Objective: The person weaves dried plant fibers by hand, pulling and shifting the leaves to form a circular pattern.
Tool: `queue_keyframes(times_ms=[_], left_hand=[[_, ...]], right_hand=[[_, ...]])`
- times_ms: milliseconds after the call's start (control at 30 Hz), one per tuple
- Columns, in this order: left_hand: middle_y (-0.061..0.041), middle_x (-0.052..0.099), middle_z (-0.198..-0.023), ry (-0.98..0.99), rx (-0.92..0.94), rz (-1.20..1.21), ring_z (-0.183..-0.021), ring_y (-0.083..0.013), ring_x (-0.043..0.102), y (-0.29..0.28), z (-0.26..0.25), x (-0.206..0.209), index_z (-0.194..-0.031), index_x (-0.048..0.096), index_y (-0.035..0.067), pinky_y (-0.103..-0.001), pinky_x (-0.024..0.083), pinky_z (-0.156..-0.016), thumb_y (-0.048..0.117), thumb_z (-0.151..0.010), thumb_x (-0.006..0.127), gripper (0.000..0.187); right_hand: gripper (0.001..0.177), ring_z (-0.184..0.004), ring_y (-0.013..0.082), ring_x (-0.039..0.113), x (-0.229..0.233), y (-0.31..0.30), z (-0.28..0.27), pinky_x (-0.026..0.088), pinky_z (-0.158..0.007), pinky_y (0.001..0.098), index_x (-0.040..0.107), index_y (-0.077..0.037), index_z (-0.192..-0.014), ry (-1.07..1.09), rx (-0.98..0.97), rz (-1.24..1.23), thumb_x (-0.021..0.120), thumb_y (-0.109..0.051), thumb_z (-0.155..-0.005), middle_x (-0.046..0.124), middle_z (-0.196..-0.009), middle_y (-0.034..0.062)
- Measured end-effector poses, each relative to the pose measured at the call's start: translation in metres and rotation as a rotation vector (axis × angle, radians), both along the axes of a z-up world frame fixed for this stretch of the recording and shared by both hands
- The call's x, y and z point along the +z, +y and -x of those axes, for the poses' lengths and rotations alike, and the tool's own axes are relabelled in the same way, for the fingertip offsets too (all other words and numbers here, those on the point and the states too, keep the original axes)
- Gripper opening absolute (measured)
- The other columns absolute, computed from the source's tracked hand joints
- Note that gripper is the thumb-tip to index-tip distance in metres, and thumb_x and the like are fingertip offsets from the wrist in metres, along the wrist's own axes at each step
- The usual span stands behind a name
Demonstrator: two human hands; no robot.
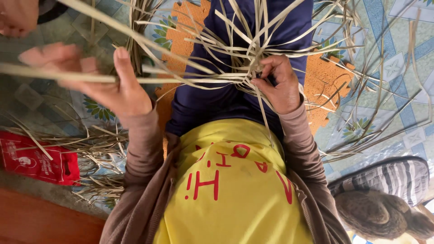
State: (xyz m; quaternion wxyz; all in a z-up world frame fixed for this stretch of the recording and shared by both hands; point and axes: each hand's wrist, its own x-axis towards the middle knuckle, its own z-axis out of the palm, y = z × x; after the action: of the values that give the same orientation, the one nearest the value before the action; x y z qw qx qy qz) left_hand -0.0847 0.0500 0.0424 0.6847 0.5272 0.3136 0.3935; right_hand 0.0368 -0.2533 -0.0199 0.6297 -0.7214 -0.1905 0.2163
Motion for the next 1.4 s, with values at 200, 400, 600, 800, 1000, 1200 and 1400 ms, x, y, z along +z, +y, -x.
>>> queue_keyframes(times_ms=[200,400,600,800,1000,1200,1400], left_hand=[[0.012,0.02,-0.184,0.506,0.267,-0.92,-0.183,-0.0118,0.025,-0.012,0.023,0.043,-0.173,0.011,0.035,-0.048,0.027,-0.168,0.009,-0.115,0.094,0.104],[-0.007,0.042,-0.115,0.088,0.025,-1.403,-0.107,-0.0254,0.042,-0.051,-0.024,0.084,-0.128,0.044,0.015,-0.047,0.039,-0.093,-0.012,-0.075,0.055,0.061],[-0.015,0.061,-0.117,0.617,-0.685,-1.16,-0.112,-0.0311,0.053,-0.111,-0.038,-0.016,-0.108,0.072,-0.001,-0.045,0.043,-0.097,0.029,-0.097,0.073,0.032],[-0.011,0.055,-0.12,0.45,-0.255,-1.147,-0.113,-0.0249,0.049,-0.077,-0.022,0.045,-0.122,0.065,0.015,-0.047,0.027,-0.105,0.037,-0.099,0.071,0.033],[0.005,0.062,-0.097,-0.478,-0.159,-0.826,-0.08,-0.0069,0.065,-0.098,0.006,0.121,-0.108,0.063,0.021,-0.022,0.058,-0.076,0.026,-0.099,0.061,0.01],[-0.02,0.068,-0.11,0.391,-0.658,-1.039,-0.101,-0.0407,0.069,-0.111,-0.025,-0.026,-0.118,0.07,-0.002,-0.049,0.057,-0.083,0.023,-0.103,0.064,0.03],[-0.004,0.056,-0.086,0.402,-0.65,-1.087,-0.087,-0.0307,0.064,-0.123,-0.042,-0.075,-0.09,0.066,0.01,-0.046,0.048,-0.079,0.037,-0.099,0.067,0.029]], right_hand=[[0.06,-0.079,0.0125,0.053,0.009,0.004,0.004,0.045,-0.074,0.0228,0.045,-0.002,-0.127,-0.015,-0.013,0.056,0.077,0.02,-0.081,0.052,-0.091,0.0046],[0.057,-0.08,0.0109,0.055,0.008,0.005,0.008,0.049,-0.081,0.0234,0.048,-0.003,-0.129,0.131,0.021,-0.062,0.076,0.019,-0.085,0.053,-0.091,0.0026],[0.061,-0.081,0.0105,0.051,0.01,0.007,0.01,0.044,-0.073,0.0208,0.048,-0.005,-0.131,0.122,0.038,0.0,0.074,0.02,-0.081,0.053,-0.096,0.0035],[0.058,-0.075,0.0096,0.053,0.027,0.008,0.007,0.045,-0.07,0.0207,0.054,0.0,-0.132,0.078,0.057,0.116,0.078,0.018,-0.082,0.058,-0.094,0.0038],[0.038,-0.073,0.0121,0.042,0.038,0.012,0.002,0.039,-0.068,0.0245,0.073,-0.005,-0.117,-0.139,0.13,0.216,0.077,0.013,-0.083,0.045,-0.088,0.0003],[0.064,-0.082,0.0281,0.066,0.028,0.012,-0.001,0.058,-0.071,0.0395,0.063,-0.004,-0.143,-0.242,0.147,0.146,0.082,0.017,-0.085,0.049,-0.086,0.0116],[0.057,-0.079,0.0184,0.065,0.01,0.004,0.006,0.058,-0.068,0.0342,0.059,0.0,-0.138,-0.078,0.114,0.094,0.077,0.016,-0.087,0.054,-0.088,0.0102]])
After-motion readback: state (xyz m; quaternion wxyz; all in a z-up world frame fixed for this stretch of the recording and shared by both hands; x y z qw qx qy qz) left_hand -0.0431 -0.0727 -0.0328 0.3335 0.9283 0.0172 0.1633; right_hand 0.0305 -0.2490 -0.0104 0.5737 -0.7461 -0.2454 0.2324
